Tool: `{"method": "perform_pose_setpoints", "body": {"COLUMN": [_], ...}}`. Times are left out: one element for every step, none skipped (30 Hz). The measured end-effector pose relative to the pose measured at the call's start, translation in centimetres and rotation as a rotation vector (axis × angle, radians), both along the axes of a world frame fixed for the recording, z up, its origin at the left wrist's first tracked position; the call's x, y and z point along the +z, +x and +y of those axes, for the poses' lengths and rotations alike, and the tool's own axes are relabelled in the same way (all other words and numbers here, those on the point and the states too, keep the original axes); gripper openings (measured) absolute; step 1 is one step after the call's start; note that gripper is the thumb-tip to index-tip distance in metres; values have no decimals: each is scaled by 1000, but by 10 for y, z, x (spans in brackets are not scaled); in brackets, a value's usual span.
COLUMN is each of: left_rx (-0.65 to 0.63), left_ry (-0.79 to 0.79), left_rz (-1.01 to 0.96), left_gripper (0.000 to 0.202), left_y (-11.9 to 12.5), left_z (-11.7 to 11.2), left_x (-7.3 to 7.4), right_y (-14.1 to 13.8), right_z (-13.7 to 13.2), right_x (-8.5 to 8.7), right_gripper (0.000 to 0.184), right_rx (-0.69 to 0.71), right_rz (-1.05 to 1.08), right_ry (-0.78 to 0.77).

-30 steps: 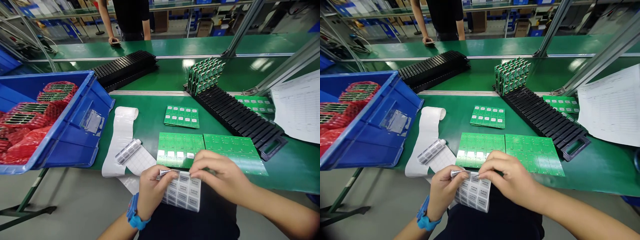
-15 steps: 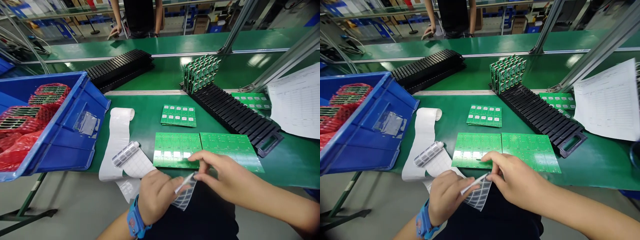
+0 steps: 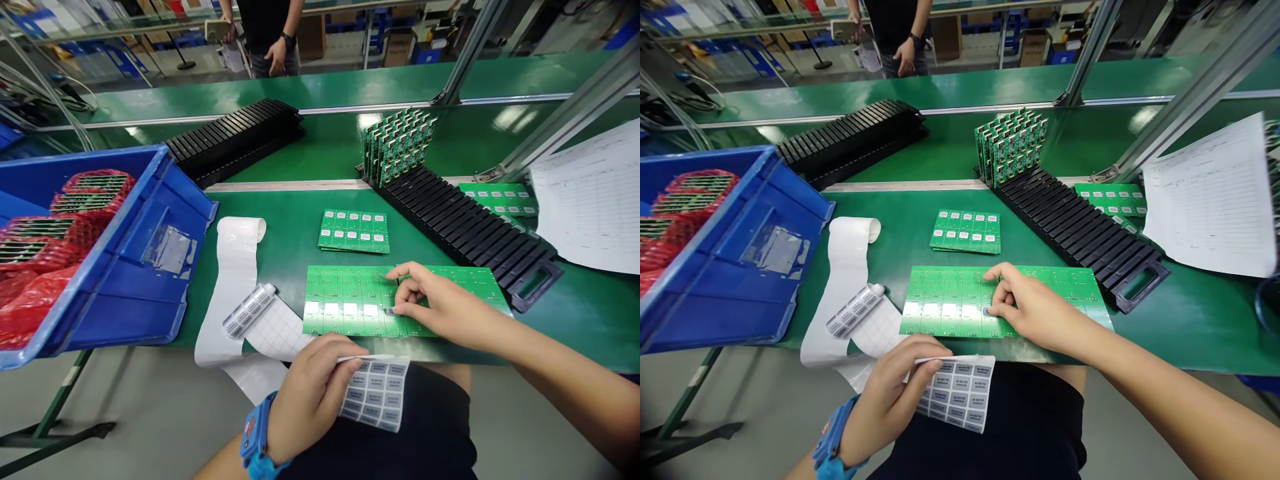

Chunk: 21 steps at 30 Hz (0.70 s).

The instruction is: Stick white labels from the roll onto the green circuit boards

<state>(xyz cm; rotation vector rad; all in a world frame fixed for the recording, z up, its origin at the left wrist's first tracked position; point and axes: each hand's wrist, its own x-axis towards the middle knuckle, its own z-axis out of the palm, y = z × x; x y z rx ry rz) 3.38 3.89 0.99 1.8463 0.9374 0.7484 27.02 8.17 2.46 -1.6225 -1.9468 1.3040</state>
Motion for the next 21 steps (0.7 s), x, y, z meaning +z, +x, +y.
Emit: {"method": "perform_pose_setpoints", "body": {"left_rx": [12,26,41,56,72,83,94,99,101,101,100,98,97,92,84,71,57,47,45,54,74], "left_ry": [-28,-46,-56,-61,-62,-65,-69,-76,-83,-90,-97,-106,-121,-146,-179,-215,-248,-274,-289,-288,-273], "left_rz": [-4,-2,2,8,12,13,11,8,5,3,4,6,7,7,5,2,-2,-2,5,20,44], "left_gripper": [20,20,19,18,17,16,16,15,15,15,16,17,18,20,23,25,27,29,30,31,32], "left_y": [0,0,0,0,1,1,2,2,3,3,3,3,3,3,4,4,5,6,7,8,9], "left_z": [0,0,-1,-1,-1,-1,-1,-1,-1,-1,-1,-1,-1,-1,-1,-2,-2,-2,-2,-3,-3], "left_x": [0,0,0,0,0,-1,-1,-2,-3,-4,-4,-4,-3,-2,0,1,2,3,3,2,1], "right_y": [-1,-3,-4,-5,-6,-6,-6,-3,0,5,10,16,22,26,29,30,31,30,29,27,26], "right_z": [-1,-3,-5,-8,-11,-14,-16,-17,-18,-17,-16,-14,-12,-11,-9,-8,-8,-8,-7,-7,-7], "right_x": [-2,-4,-7,-10,-13,-15,-16,-15,-13,-10,-7,-3,1,4,7,8,9,9,9,8,6], "right_gripper": [29,28,28,27,27,27,27,26,25,22,17,15,17,21,23,24,24,25,26,26,26], "right_rx": [5,15,27,39,46,51,49,36,9,-18,-39,-48,-44,-29,-7,10,19,23,25,26,27], "right_rz": [-23,-51,-85,-129,-181,-233,-278,-310,-325,-323,-305,-283,-261,-244,-234,-232,-239,-248,-256,-261,-265], "right_ry": [33,76,132,201,280,366,447,516,557,555,507,419,314,213,133,87,67,64,67,69,72]}}
